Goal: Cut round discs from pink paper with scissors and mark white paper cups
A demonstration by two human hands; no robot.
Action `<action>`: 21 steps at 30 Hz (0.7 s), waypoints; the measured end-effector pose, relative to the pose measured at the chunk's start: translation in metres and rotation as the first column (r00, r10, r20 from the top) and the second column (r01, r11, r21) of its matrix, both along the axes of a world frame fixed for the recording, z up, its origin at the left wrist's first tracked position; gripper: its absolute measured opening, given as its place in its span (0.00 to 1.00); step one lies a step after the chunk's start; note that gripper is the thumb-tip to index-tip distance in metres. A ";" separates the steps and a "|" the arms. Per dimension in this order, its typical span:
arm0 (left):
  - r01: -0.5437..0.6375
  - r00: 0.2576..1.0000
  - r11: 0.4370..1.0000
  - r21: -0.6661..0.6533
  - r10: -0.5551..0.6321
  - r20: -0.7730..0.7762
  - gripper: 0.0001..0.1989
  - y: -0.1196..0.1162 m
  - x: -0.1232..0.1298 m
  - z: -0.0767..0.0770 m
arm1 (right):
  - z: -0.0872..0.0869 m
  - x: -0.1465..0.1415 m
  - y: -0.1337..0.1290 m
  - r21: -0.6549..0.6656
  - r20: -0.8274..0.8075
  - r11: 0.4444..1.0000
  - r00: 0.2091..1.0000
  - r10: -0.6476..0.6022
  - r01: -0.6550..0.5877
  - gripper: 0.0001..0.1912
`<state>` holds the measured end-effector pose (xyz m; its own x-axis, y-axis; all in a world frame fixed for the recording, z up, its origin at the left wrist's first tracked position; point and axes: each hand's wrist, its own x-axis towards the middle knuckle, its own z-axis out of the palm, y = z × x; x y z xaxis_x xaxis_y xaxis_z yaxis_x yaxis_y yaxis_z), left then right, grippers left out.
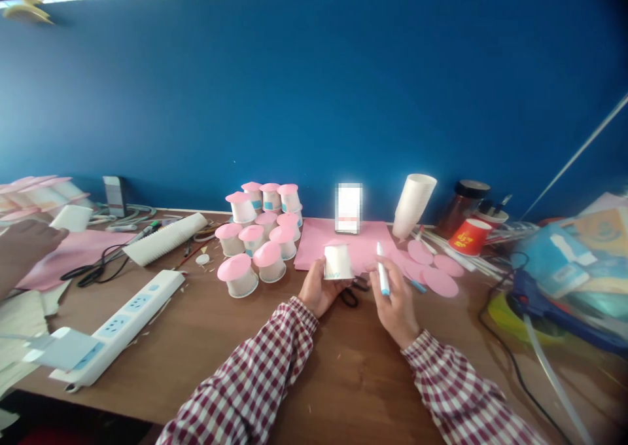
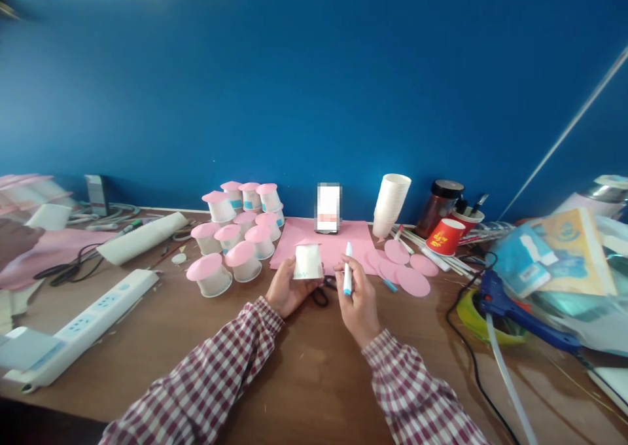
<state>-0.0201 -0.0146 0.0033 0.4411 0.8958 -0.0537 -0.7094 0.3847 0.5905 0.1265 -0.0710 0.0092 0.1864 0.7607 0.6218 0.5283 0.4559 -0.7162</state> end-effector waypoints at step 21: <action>-0.048 0.993 0.999 0.002 0.048 -0.105 0.23 0.002 0.003 -0.001 | 0.005 -0.004 -0.020 0.060 -0.022 0.998 1.000 0.015 -0.014 0.13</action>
